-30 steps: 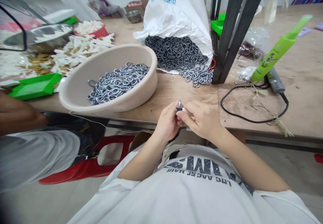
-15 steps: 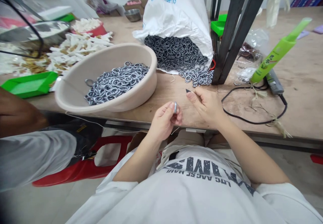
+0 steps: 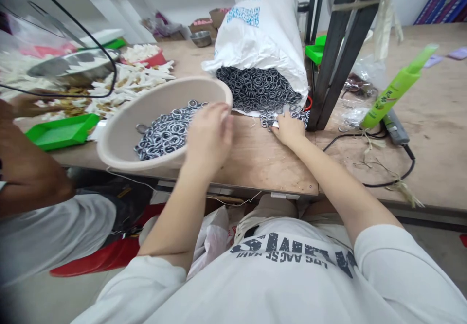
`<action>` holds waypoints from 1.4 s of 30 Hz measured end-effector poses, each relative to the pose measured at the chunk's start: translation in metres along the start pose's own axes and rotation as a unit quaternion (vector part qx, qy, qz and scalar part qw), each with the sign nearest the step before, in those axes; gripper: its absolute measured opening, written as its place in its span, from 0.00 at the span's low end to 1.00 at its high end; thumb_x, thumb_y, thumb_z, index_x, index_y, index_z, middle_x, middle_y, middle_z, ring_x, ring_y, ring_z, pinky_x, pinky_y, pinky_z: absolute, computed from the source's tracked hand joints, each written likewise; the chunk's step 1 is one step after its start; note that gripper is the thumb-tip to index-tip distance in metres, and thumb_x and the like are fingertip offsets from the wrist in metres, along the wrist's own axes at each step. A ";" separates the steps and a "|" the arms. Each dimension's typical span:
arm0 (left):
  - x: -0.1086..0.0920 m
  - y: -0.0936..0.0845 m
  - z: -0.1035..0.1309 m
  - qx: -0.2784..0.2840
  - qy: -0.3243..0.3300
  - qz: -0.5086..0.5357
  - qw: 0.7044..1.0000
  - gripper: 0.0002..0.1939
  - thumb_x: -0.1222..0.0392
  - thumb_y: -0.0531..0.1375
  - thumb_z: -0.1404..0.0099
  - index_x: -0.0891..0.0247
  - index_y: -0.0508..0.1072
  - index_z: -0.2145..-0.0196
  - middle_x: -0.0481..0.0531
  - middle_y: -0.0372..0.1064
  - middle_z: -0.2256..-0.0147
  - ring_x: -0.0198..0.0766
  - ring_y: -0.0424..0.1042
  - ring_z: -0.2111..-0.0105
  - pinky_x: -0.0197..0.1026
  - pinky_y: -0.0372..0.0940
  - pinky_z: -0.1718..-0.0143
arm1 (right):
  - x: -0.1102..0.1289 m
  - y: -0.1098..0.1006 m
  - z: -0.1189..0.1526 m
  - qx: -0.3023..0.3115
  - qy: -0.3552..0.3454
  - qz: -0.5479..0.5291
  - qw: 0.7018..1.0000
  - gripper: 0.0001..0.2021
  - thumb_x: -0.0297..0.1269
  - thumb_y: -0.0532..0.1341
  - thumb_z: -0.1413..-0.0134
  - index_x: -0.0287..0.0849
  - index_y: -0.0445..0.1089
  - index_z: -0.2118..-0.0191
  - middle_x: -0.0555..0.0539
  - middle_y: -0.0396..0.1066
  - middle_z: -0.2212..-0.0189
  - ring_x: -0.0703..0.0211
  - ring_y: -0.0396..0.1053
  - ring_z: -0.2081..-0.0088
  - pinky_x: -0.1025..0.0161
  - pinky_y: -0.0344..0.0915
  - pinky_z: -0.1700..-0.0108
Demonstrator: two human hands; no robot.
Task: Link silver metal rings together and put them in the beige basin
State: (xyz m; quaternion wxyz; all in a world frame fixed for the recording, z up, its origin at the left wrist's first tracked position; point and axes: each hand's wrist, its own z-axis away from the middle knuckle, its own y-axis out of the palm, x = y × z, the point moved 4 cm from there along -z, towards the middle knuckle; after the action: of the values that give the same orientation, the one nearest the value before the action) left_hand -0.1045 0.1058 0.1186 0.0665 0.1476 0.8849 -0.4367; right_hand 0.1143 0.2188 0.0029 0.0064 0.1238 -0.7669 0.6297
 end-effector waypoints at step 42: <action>-0.080 0.175 0.017 0.378 -0.102 0.602 0.696 0.16 0.48 0.55 0.31 0.64 0.66 0.70 0.45 0.58 0.75 0.29 0.53 0.77 0.35 0.51 0.75 | -0.036 -0.011 0.069 -0.052 0.015 -0.639 0.767 0.18 0.53 0.64 0.43 0.43 0.67 0.71 0.53 0.63 0.75 0.64 0.60 0.71 0.64 0.59 0.66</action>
State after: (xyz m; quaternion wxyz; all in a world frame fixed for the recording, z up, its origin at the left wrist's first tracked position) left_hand 0.0273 0.1768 -0.0041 0.3438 0.6162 0.3547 -0.6135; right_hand 0.1619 0.1565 -0.0069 0.4250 0.5756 -0.5419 0.4409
